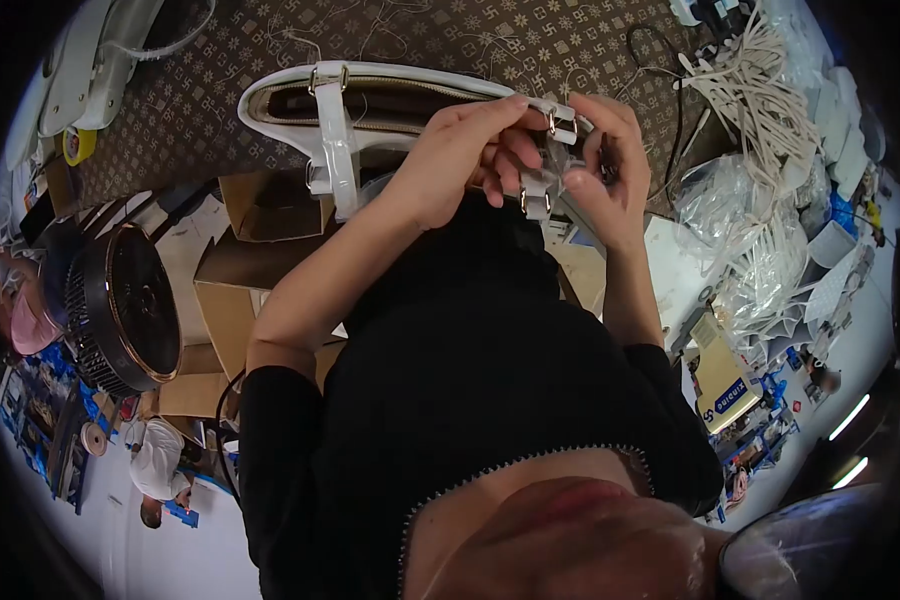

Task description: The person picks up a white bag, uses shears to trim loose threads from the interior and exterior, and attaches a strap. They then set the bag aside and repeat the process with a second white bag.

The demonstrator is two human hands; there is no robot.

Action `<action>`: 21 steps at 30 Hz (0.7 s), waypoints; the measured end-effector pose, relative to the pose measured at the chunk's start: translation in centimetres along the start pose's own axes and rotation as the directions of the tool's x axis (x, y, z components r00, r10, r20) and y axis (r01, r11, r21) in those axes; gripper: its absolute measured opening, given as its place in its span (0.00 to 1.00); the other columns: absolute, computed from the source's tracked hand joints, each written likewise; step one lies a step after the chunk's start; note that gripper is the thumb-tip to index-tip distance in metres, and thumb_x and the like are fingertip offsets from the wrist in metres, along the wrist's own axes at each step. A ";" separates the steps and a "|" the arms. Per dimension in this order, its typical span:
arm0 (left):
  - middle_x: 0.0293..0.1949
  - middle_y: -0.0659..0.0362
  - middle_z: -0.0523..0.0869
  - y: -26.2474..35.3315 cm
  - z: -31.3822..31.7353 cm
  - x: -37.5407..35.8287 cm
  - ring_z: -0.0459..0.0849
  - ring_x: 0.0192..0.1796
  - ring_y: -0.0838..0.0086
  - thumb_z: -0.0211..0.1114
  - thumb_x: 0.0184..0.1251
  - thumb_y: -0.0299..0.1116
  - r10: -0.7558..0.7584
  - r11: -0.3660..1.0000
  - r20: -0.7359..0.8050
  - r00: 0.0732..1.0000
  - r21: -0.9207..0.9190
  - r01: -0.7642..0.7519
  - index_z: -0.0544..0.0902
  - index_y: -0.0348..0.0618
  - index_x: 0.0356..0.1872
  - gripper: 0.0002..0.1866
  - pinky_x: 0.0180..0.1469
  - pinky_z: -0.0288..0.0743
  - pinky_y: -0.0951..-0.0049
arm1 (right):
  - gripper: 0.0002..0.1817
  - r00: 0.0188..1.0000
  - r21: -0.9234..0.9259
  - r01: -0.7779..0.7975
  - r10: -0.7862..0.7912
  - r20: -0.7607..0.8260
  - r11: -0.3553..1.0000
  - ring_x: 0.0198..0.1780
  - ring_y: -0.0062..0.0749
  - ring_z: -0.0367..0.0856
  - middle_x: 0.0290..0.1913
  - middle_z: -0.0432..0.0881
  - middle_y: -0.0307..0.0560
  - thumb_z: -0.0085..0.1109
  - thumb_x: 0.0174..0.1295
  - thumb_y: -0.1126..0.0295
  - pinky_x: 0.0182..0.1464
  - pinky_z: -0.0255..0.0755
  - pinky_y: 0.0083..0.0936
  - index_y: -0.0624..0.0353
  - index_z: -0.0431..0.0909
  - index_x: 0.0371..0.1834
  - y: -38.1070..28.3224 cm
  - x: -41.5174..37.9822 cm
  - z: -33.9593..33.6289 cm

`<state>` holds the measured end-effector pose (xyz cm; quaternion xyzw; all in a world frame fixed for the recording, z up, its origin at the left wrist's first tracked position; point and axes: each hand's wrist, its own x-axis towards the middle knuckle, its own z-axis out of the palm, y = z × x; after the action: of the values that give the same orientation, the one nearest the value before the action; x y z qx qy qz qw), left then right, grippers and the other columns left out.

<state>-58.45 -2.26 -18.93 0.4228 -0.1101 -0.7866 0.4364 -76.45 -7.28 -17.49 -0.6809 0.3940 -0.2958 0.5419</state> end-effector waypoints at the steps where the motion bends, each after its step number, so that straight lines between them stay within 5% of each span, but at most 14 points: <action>1: 0.27 0.60 0.82 -0.1 0.0 0.1 0.78 0.22 0.81 0.51 0.67 0.45 0.003 1.000 -0.003 1.000 -0.009 -0.003 0.79 0.37 0.40 0.19 0.20 0.71 0.83 | 0.20 0.997 -0.168 0.050 -0.059 -0.050 0.985 0.37 0.17 0.73 0.42 0.75 0.42 0.61 0.49 0.75 0.37 0.68 0.15 0.57 0.76 0.49 -0.4 0.2 0.6; 6: 0.22 0.64 0.77 0.2 0.1 0.4 0.75 0.19 0.84 0.52 0.66 0.49 -0.021 1.000 0.021 1.000 -0.011 0.022 0.80 0.37 0.39 0.22 0.17 0.64 0.84 | 0.18 0.968 -0.365 0.148 -0.210 -0.137 0.919 0.35 0.22 0.76 0.40 0.77 0.43 0.70 0.45 0.70 0.36 0.70 0.17 0.59 0.80 0.42 0.2 0.5 1.4; 15: 0.19 0.68 0.75 0.2 0.1 1.0 0.71 0.17 0.87 0.64 0.59 0.43 -0.107 0.993 0.047 0.993 -0.053 0.109 0.81 0.42 0.33 0.14 0.14 0.58 0.88 | 0.11 0.957 -0.232 0.157 -0.206 -0.203 0.960 0.36 0.24 0.77 0.37 0.80 0.45 0.67 0.49 0.72 0.36 0.70 0.16 0.62 0.81 0.36 0.8 1.0 1.3; 21: 0.19 0.68 0.76 -0.1 0.1 0.9 0.73 0.17 0.87 0.63 0.60 0.38 -0.095 0.994 0.029 0.995 -0.047 0.096 0.80 0.41 0.32 0.10 0.14 0.59 0.88 | 0.11 0.961 -0.176 0.139 -0.176 -0.212 0.975 0.35 0.21 0.75 0.37 0.80 0.45 0.68 0.49 0.72 0.33 0.67 0.13 0.62 0.81 0.36 1.1 0.7 1.4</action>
<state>-58.80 -2.98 -19.43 0.4062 -0.0766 -0.8147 0.4068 -75.20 -7.29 -18.89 -0.7131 0.4198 -0.3812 0.4122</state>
